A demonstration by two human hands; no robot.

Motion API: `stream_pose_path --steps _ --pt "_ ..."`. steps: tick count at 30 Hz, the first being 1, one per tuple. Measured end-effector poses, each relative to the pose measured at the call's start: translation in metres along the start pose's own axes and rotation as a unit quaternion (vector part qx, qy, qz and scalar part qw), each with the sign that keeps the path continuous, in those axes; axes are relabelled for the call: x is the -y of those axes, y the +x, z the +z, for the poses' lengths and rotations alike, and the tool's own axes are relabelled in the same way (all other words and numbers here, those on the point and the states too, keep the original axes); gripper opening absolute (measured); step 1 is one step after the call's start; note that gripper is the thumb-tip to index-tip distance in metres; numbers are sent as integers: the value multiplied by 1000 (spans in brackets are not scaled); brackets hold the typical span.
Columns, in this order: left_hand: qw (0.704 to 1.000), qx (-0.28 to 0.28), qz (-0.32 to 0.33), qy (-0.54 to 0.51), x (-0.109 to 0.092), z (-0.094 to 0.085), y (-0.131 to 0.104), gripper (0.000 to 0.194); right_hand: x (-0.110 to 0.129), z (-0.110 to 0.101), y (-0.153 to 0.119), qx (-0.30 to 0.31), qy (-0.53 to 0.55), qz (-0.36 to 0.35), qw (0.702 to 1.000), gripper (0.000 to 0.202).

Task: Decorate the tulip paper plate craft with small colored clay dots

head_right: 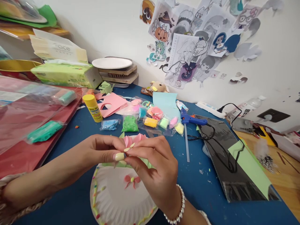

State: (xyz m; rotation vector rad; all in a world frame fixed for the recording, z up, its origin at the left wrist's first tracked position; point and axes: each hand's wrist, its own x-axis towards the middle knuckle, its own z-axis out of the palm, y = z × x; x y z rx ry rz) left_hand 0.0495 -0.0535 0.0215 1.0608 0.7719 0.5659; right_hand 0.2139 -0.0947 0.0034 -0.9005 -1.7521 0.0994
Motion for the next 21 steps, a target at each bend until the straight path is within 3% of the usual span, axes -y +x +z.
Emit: stream_pose_path --steps 6,15,21 --pt "1000 6 16 23 0 -4 2 14 1 1 1 14 -11 5 1000 9" --pt "999 2 25 27 0 -3 3 11 0 0 0 16 -19 8 1000 11" --pt "999 5 -1 31 -1 -3 1 12 1 2 0 12 -11 2 1000 12"
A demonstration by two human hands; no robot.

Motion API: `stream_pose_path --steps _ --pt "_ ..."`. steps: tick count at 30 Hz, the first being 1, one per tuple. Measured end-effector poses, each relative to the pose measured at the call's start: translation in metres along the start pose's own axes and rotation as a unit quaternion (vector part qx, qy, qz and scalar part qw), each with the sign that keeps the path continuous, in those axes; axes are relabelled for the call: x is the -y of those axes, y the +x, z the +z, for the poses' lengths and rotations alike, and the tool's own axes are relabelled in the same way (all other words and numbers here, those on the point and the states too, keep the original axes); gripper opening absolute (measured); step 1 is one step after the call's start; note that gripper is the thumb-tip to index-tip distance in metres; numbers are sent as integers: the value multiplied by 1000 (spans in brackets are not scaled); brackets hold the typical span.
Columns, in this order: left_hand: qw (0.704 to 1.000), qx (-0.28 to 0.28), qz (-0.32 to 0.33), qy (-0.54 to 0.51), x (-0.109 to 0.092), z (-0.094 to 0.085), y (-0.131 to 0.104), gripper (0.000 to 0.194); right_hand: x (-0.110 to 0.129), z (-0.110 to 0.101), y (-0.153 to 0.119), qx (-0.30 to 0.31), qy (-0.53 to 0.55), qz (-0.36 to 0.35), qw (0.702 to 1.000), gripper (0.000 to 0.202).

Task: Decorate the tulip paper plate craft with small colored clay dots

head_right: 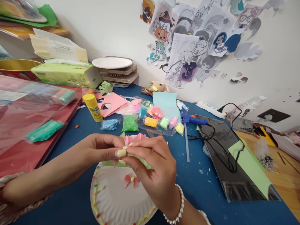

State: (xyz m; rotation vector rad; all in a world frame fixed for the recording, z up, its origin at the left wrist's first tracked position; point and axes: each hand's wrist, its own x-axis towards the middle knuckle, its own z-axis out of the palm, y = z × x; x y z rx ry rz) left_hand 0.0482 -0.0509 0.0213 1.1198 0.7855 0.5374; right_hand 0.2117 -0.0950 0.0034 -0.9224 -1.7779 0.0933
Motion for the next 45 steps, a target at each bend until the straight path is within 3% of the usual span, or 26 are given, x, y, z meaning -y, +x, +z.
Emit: stream_pose_path --steps 7,14,33,45 --pt "999 -25 17 12 1 1 -1 13 0 0 -1 -9 14 4 1000 13" --pt "1000 1 11 20 1 0 0 12 1 -2 -1 -15 7 -7 1000 12" --pt "1000 -28 9 2 0 4 0 15 2 1 -5 -43 -8 -28 999 17" --pt "999 41 -8 -24 4 -1 -2 21 1 -2 -7 -61 -29 -35 997 21"
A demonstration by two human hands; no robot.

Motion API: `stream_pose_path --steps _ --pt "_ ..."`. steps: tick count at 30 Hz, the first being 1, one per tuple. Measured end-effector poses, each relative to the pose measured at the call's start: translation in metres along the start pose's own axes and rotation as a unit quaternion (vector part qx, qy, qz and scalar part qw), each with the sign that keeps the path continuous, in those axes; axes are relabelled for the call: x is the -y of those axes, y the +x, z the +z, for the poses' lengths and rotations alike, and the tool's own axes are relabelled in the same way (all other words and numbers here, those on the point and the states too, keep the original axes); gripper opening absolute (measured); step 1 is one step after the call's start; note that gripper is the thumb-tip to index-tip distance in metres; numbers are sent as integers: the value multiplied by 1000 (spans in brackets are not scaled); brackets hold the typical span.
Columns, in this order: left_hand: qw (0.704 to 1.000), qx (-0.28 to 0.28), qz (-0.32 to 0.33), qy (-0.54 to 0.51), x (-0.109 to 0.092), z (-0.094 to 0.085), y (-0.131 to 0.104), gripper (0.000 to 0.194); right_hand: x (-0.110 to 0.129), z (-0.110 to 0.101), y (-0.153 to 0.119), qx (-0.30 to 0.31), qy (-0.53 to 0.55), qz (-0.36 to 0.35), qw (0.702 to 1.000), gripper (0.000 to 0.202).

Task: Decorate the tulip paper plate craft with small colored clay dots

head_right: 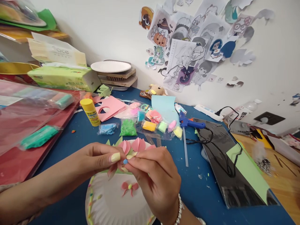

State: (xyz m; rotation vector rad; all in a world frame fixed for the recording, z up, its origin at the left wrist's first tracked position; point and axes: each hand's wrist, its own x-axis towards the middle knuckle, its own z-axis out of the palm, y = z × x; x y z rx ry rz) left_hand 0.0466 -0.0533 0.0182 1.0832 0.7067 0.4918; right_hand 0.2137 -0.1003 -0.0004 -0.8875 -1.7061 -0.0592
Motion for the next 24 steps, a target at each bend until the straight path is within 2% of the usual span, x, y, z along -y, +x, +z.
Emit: stream_pose_path --steps 7,13,24 --pt "999 -36 11 -12 0 4 1 21 1 -1 2 19 -16 -16 1000 24" --pt "997 -63 13 29 -1 5 -1 25 -1 -1 2 40 -5 -22 999 27" --pt "996 -74 11 57 -2 6 -2 29 1 -3 6 54 -14 -37 998 19"
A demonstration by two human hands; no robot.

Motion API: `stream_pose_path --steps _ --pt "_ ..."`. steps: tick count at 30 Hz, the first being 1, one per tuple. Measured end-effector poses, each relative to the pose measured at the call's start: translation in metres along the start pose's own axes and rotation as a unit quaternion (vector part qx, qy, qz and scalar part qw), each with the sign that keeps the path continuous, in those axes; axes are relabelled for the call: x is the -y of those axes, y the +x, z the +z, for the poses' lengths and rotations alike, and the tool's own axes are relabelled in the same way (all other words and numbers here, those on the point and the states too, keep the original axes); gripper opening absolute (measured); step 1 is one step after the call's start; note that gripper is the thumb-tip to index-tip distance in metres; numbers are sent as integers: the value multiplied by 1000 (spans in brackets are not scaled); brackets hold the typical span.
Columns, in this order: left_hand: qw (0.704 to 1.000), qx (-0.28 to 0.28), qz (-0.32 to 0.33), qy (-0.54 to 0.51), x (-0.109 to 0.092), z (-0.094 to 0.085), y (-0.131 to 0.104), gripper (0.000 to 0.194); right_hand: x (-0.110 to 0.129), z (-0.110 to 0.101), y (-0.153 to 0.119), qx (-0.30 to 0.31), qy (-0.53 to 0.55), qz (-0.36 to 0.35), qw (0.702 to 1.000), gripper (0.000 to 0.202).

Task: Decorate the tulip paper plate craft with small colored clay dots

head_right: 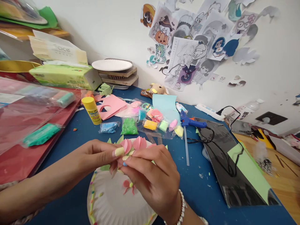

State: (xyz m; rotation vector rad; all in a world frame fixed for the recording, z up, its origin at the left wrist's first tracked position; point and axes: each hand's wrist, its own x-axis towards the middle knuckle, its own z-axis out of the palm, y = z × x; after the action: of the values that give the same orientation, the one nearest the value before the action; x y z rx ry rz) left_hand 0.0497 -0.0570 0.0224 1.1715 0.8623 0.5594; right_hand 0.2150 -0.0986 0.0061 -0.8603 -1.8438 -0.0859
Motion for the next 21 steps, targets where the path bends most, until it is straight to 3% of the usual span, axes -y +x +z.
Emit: stream_pose_path --steps 7,21 --pt "1000 1 -7 -8 1 -2 1 26 1 0 0 5 9 -2 1000 19" --pt "996 72 -12 -55 -1 -2 1 10 -2 1 -3 -5 34 12 999 22"
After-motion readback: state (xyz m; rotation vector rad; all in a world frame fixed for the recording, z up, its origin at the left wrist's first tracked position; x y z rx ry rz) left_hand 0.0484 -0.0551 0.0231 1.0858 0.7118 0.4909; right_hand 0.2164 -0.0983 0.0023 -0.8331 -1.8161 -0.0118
